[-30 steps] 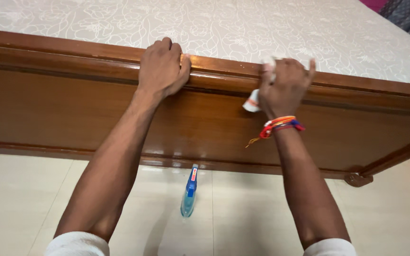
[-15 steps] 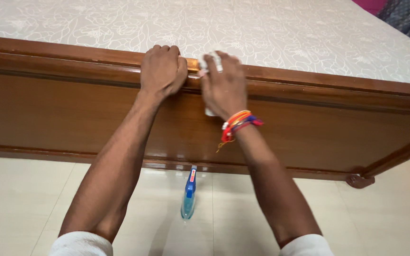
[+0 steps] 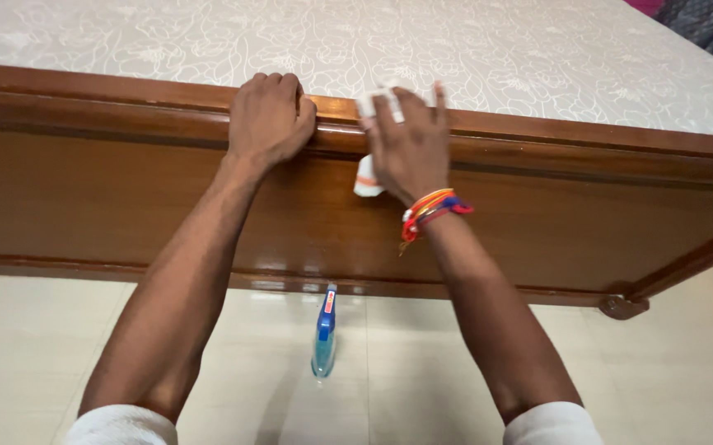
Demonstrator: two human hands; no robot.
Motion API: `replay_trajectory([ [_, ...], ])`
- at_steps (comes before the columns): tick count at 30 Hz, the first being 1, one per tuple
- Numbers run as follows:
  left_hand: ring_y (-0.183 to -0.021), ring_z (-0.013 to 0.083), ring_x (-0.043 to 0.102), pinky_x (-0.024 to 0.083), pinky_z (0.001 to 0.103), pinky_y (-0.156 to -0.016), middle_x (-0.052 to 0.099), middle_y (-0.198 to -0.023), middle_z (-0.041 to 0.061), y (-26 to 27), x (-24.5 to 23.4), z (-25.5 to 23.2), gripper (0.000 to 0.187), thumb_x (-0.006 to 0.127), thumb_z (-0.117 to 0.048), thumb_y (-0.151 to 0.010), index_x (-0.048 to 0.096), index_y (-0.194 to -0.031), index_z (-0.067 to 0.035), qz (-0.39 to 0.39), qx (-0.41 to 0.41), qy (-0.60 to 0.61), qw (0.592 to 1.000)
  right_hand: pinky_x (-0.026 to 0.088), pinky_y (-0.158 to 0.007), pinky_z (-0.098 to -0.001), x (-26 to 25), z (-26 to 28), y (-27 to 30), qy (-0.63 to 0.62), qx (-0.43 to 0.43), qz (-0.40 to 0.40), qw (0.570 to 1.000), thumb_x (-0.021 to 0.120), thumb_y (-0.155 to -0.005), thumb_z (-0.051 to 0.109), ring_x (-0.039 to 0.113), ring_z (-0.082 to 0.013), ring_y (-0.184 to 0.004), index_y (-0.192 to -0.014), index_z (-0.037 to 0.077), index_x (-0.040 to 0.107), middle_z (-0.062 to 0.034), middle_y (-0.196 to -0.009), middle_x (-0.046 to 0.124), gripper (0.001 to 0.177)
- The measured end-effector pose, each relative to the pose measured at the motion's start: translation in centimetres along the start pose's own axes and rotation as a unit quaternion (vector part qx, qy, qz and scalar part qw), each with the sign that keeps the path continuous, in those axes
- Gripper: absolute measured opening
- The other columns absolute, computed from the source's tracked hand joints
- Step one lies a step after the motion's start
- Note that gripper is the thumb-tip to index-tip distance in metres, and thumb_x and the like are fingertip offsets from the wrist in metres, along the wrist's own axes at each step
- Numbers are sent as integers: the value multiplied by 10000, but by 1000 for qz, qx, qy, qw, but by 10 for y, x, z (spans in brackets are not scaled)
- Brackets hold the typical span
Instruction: The person cleans a door frame and then the wooden frame of a bed using a cleaning spray and a cloth.
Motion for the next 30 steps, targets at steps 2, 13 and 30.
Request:
replay_trajectory([
  [2,-806,334,601,487,512,-792,662,-826,200,-1,3,2,345,520,-280,-934,679,-919,26,14,-12,-3,1000,204,-1200,-617,-8,-27,5,19,26,-16,999,506,-1074,305,643,-332,-1167,-1218,55,709,-215,-1226,685,352],
  [13,-806,342,595,482,521,-759,662,-830,209,1,7,-2,343,524,-268,-921,681,-919,37,-37,-2,-24,999,348,-1141,-579,-48,-129,36,54,217,-47,974,536,-1056,268,640,-361,-985,-1017,27,720,-191,-1009,687,306],
  [30,-854,418,614,473,540,-825,682,-884,246,4,-1,-7,361,439,-248,-1060,666,-945,8,-57,18,0,998,152,-1334,-522,18,82,4,-20,-21,-13,1000,573,-943,176,173,-383,-1595,-1595,-16,436,-153,-1705,200,693],
])
Point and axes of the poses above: each hand's wrist, its own y-axis away from the middle knuckle, its own x-axis out of the palm, z = x × y, the point moved 5 cm from there along -y, towards the middle knuckle
